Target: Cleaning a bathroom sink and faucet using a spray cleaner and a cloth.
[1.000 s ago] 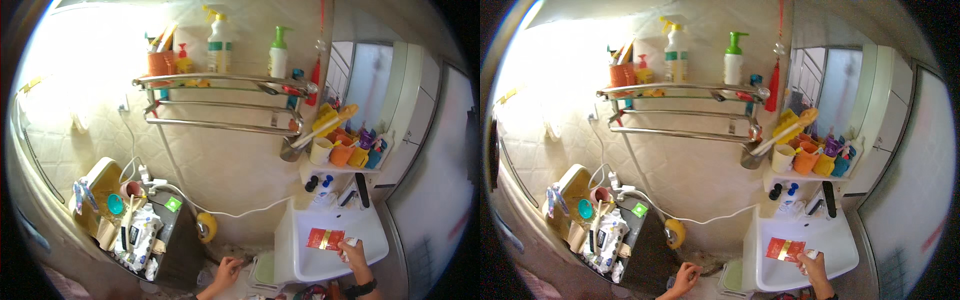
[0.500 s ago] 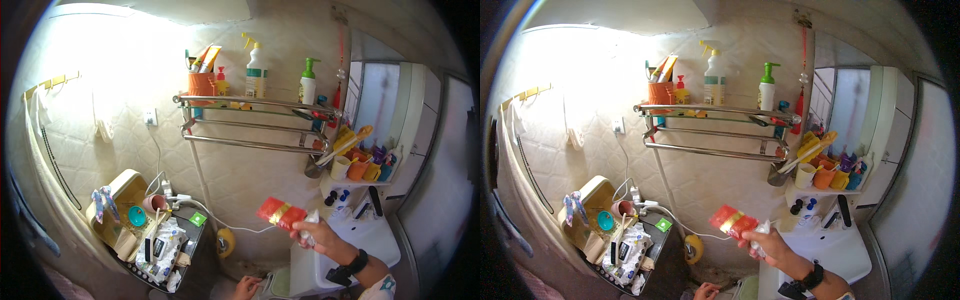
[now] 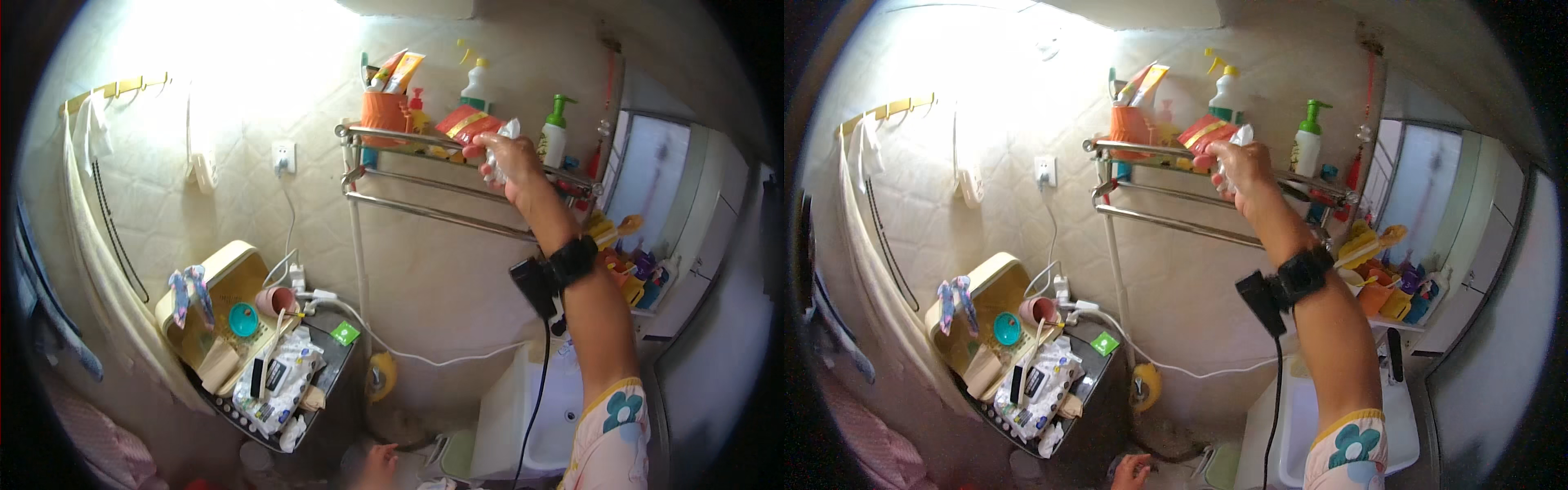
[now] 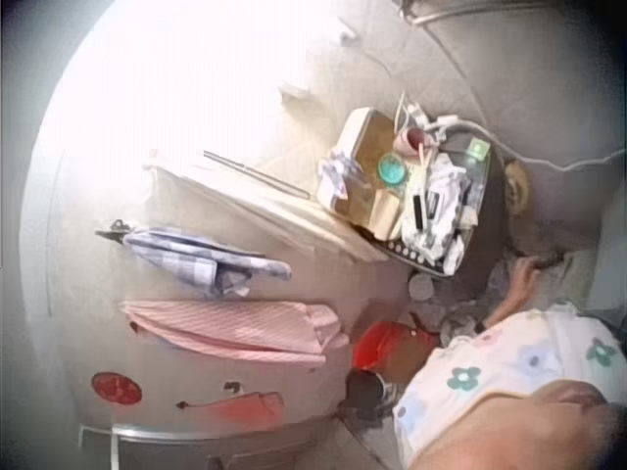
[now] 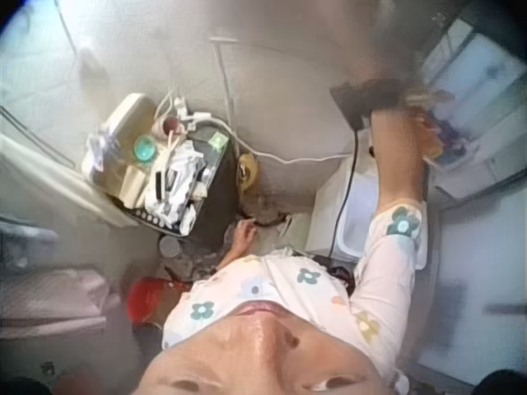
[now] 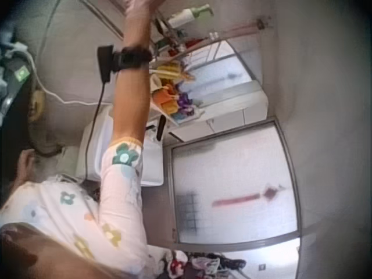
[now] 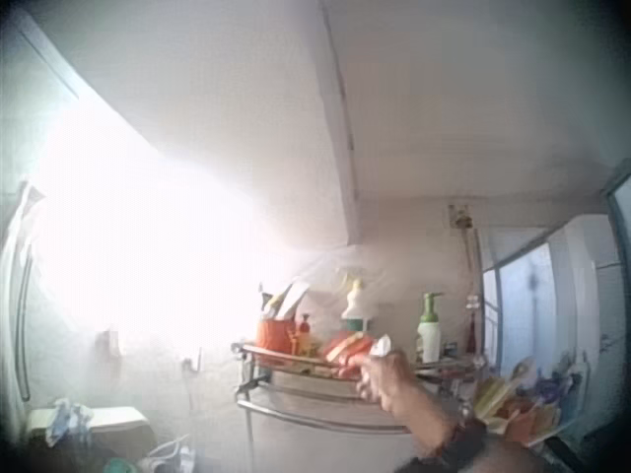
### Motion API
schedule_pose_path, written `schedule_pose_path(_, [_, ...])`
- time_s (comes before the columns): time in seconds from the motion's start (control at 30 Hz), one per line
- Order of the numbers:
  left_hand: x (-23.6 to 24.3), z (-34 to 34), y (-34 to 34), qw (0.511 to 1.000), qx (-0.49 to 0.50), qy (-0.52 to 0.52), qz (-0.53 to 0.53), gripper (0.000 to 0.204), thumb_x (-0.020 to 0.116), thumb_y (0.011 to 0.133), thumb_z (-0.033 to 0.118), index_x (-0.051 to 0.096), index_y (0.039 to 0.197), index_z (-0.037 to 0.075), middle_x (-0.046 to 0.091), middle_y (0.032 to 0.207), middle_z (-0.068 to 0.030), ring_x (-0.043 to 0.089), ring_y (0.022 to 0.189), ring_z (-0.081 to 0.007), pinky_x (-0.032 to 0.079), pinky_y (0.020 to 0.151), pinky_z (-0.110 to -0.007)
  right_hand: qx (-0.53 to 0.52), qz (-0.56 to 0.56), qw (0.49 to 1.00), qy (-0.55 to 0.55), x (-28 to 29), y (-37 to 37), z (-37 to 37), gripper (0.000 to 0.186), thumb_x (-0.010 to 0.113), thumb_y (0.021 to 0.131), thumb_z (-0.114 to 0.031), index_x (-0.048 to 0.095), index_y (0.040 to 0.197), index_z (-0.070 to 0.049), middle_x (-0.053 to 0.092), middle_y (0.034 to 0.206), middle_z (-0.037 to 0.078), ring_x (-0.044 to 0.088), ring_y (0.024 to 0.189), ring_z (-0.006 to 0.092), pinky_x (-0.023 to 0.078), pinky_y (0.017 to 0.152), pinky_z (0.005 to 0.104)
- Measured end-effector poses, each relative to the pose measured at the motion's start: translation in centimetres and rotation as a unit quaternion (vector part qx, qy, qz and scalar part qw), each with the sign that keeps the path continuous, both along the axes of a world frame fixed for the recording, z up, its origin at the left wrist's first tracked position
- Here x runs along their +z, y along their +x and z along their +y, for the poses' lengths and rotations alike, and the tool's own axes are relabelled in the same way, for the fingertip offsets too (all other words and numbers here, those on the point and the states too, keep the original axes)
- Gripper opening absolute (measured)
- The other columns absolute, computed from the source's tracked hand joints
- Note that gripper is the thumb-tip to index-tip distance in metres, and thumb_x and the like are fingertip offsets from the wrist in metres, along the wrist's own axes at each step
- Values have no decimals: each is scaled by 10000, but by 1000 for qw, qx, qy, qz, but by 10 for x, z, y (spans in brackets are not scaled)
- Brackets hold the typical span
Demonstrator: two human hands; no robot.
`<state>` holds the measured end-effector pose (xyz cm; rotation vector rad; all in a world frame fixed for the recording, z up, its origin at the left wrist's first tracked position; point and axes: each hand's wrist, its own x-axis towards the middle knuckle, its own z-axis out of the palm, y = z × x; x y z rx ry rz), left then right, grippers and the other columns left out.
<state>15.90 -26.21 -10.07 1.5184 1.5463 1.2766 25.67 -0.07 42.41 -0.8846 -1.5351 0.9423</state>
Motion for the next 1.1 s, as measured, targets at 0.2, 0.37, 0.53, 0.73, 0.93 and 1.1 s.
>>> schedule_pose_path(0.2, [-6,-26,-21,994,94,-47,17,304,575,759,83,540,1060,65,514,910,-132,541,815,-264,453,707,-342,-10,-81,996,42,11,-36,67,178,615,721,-195,585,816,-49,628,755,69,445,431,77,293,312,229])
schedule_pose_path(0.37, [-22,-41,-26,988,148,-42,12,311,558,750,55,526,1060,45,513,945,-145,537,842,-285,451,729,-334,-115,-135,981,75,8,-58,92,287,698,701,-294,611,843,-59,605,697,36,440,415,57,294,312,195])
schedule_pose_path(0.53, [-34,-55,-25,985,159,-57,-17,293,555,773,72,530,1061,27,511,928,-144,557,805,-259,462,690,-316,-99,-162,976,109,3,-41,127,305,681,712,-314,576,771,-34,544,651,15,457,476,65,372,394,196])
schedule_pose_path(0.73, [-21,-58,-25,986,142,-84,-10,268,540,777,78,541,1043,42,509,929,-137,557,816,-259,454,705,-331,-167,-203,952,156,-20,-32,94,419,664,662,-488,526,632,-94,480,563,-24,434,453,47,297,366,183])
schedule_pose_path(0.93, [-18,-43,-23,987,103,-124,-5,245,535,796,95,544,1033,34,516,934,-137,567,821,-266,457,712,-332,-20,-127,990,-49,-158,-13,-9,195,628,784,-291,571,839,-113,511,594,-36,451,423,33,305,328,179])
schedule_pose_path(1.1, [-23,-25,-13,994,61,-86,-19,213,526,787,96,564,986,27,539,909,-142,551,834,-288,441,731,-343,35,15,954,-297,-297,71,-51,326,542,835,-395,482,685,-111,457,554,-15,426,403,70,262,315,214])
